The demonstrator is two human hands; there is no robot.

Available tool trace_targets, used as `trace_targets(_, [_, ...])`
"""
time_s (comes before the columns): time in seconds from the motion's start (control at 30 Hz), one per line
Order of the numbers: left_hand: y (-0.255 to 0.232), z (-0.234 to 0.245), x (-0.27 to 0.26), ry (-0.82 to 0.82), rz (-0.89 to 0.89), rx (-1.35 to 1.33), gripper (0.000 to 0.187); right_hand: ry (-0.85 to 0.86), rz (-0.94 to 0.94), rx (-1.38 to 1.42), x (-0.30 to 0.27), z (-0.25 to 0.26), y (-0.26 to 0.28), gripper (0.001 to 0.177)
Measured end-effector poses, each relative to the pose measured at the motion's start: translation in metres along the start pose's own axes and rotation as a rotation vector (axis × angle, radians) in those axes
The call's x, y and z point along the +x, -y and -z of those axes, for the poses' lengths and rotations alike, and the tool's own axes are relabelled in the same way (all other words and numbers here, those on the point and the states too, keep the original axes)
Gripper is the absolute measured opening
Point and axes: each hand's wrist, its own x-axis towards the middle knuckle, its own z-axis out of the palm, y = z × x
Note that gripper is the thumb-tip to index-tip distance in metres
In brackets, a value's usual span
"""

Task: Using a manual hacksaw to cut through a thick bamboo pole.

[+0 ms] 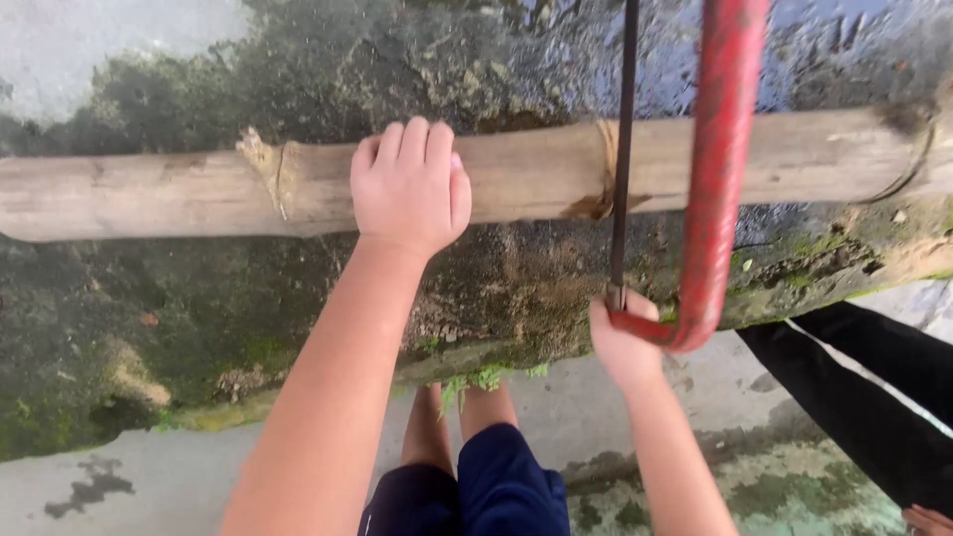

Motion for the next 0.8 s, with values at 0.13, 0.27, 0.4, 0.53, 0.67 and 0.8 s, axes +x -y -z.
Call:
trace_targets(0.13, [0.000, 0.000, -0.002, 0.028, 0.003, -0.030, 0.007, 0.270, -0.024, -0.143, -0.027, -0.029, -0.060, 0.025])
trace_targets(0.27, [-0.002, 0.002, -0.003, -0.003, -0.010, -0.002, 0.005, 0.271, -0.569, 0.098, -0.090, 0.002, -0.028, 0.028])
trace_targets(0.4, [-0.002, -0.001, 0.004, -0.066, -0.009, -0.012, 0.004, 0.258, -0.569, -0.003, -0.056, -0.001, -0.023, 0.028])
trace_targets(0.53, [-0.002, 0.001, -0.007, 0.009, 0.013, 0.008, 0.005, 0.215, -0.154, 0.071, -0.014, 0.032, 0.029, 0.032])
trace_targets(0.67, [0.000, 0.001, -0.003, 0.114, 0.011, -0.023, 0.008, 0.143, 0.390, -0.381, -0.020, -0.005, -0.038, 0.026])
trace_targets(0.8, [-0.001, 0.002, -0.004, 0.015, 0.002, -0.012, 0.007, 0.278, -0.386, -0.115, -0.089, -0.002, -0.046, 0.024])
